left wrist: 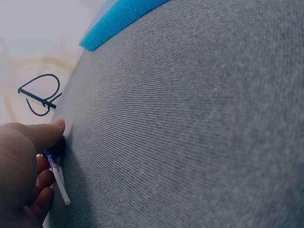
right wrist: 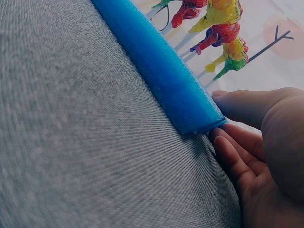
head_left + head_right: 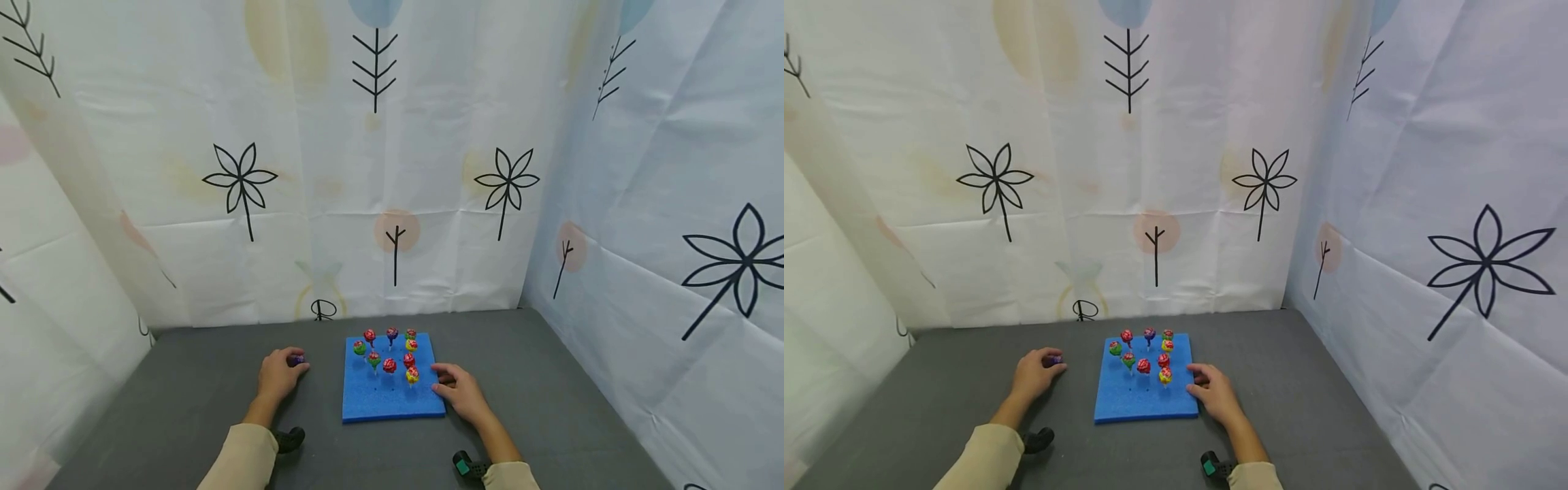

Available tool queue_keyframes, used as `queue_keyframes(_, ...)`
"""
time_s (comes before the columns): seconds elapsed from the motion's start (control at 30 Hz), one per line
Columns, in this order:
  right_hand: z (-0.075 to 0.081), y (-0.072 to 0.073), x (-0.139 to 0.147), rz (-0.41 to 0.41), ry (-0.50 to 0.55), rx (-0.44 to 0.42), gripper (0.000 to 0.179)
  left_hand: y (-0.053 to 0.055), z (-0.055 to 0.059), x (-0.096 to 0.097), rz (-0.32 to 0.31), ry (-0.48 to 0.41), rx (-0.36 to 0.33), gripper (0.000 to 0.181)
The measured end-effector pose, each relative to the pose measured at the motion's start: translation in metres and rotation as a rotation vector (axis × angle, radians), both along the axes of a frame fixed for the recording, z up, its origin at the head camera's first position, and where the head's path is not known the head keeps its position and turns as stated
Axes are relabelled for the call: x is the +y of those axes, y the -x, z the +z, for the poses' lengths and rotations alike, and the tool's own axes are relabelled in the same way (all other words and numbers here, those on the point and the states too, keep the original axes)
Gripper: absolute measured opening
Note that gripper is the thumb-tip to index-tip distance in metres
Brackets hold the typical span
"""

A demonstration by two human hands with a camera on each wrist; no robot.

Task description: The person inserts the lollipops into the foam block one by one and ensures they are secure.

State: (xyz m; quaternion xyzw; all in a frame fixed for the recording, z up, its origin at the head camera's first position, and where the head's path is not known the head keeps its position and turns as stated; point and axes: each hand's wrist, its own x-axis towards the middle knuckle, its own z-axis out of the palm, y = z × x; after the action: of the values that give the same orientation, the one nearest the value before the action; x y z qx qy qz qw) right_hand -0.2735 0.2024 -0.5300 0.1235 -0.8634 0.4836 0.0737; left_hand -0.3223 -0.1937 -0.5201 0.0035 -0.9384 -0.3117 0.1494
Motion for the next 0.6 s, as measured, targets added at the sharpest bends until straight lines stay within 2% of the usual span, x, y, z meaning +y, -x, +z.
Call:
queue_keyframes(0.37, -0.0007, 0.0003, -0.0002, 0.001, 0.005, 0.008, 0.033, -0.002, 0.0017, -0.0008, -0.01, -0.047, -0.014, 0.027)
queue_keyframes(0.6, 0.0002, 0.0, -0.0006, 0.006, 0.006, 0.004, 0.033, -0.0036, 0.0072, -0.0002, -0.026, -0.071, 0.018, 0.025)
